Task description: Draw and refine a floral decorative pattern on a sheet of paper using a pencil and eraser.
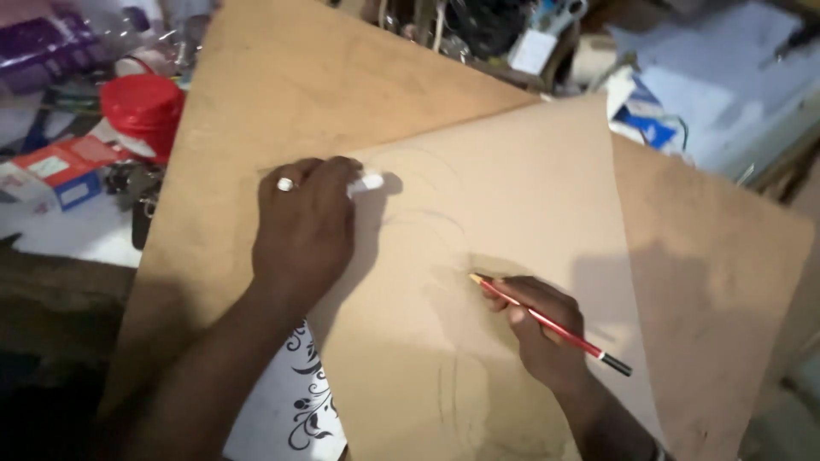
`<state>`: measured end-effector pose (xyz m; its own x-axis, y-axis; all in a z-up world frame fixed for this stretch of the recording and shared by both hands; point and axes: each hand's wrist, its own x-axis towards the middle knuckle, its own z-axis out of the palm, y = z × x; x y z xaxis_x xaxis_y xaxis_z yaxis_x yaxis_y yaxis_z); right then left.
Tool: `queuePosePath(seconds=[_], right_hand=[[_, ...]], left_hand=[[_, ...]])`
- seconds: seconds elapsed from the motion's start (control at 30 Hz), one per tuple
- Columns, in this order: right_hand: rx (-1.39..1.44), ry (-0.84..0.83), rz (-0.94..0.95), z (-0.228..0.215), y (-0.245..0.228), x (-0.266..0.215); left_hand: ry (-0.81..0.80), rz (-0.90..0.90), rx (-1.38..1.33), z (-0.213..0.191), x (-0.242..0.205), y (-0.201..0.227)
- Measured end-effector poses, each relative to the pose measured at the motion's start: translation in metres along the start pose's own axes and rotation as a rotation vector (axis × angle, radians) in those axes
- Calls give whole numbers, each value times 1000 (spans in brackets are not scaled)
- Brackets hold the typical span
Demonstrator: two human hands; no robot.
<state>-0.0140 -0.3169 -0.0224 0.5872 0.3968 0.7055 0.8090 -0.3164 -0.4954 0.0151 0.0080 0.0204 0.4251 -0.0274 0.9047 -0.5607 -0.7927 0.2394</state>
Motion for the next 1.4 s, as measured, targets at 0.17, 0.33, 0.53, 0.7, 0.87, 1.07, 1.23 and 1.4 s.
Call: queuePosePath(seconds=[0.17,0.33,0.53,0.7,0.87,1.07,1.23,1.4], right_hand=[[47,49,189,-10,16,58],[9,-127,114,5,7,134],[-197,-324,-162,30,-16,197],[-181,-452,-300,46,-24,214],[-172,-452,-345,49,-20,212],[-181,-449,-343,51,-15,210],[-197,-431,-423,54,-14,210],[-248,-413,-394,56,-17,209]], left_hand=[[12,1,-16,1,-5,-5],[23,68,-20,1,-10,-13],[-14,170,-40,-6,-10,-13],[4,179,-58,-3,-13,-14],[1,187,-41,-4,-13,-15],[9,197,-9,-3,-13,-14],[15,191,-3,-4,-13,-13],[11,196,24,-6,-11,-12]])
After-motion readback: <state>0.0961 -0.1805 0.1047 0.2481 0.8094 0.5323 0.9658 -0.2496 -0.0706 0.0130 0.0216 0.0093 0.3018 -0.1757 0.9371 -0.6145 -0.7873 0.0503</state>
